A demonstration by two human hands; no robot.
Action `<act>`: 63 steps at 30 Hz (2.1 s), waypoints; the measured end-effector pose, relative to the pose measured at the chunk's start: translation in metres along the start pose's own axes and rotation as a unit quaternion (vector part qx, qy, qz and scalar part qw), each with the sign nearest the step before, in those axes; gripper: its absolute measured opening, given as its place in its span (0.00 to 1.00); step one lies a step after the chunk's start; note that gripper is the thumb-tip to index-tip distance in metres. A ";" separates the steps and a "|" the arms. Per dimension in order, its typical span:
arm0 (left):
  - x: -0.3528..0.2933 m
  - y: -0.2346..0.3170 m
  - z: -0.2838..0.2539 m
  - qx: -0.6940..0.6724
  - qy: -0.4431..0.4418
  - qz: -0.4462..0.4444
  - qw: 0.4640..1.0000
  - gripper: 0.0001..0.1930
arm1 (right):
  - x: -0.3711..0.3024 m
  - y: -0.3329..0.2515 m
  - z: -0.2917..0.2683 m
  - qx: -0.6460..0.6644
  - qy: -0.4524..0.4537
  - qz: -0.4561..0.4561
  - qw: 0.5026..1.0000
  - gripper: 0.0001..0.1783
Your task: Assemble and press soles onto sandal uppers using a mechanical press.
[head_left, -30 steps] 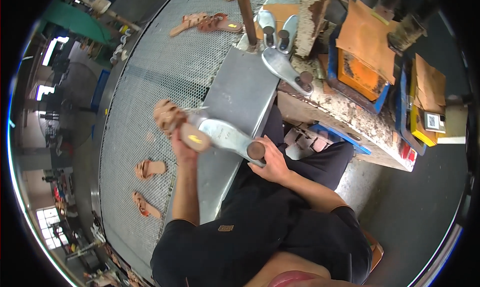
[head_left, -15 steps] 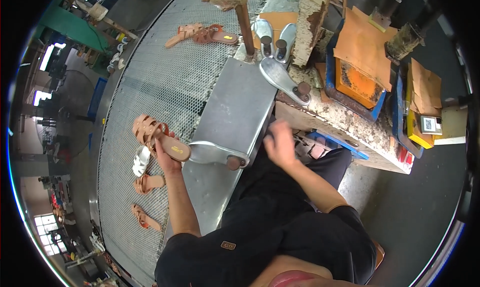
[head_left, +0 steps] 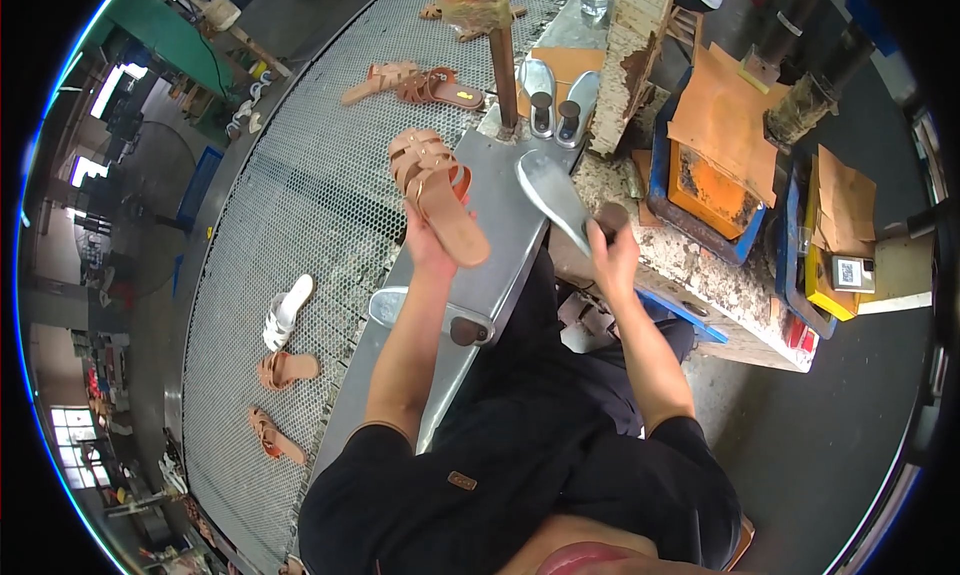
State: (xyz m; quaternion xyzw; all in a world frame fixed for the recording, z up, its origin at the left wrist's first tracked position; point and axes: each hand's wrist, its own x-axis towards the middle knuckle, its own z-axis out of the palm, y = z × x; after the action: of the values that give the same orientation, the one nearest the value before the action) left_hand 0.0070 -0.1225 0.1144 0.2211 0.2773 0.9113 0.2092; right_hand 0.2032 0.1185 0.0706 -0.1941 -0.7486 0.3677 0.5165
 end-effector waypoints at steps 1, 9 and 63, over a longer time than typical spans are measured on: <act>0.008 -0.003 0.011 0.010 0.043 0.001 0.999 0.38 | -0.015 -0.017 -0.013 0.097 0.008 0.057 0.994 0.15; -0.016 -0.074 0.076 -0.103 -0.055 -0.095 0.989 0.35 | -0.100 -0.080 -0.033 0.229 0.046 0.065 0.970 0.10; -0.005 -0.100 0.144 -0.118 -0.219 -0.397 0.883 0.43 | 0.038 -0.033 -0.133 -0.160 0.159 -0.131 0.965 0.42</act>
State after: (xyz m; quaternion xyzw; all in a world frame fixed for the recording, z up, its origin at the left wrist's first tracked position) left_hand 0.1119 0.0101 0.1603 0.2605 0.1795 0.7062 0.6334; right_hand 0.3132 0.1687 0.1454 -0.2308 -0.7251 0.1366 0.6343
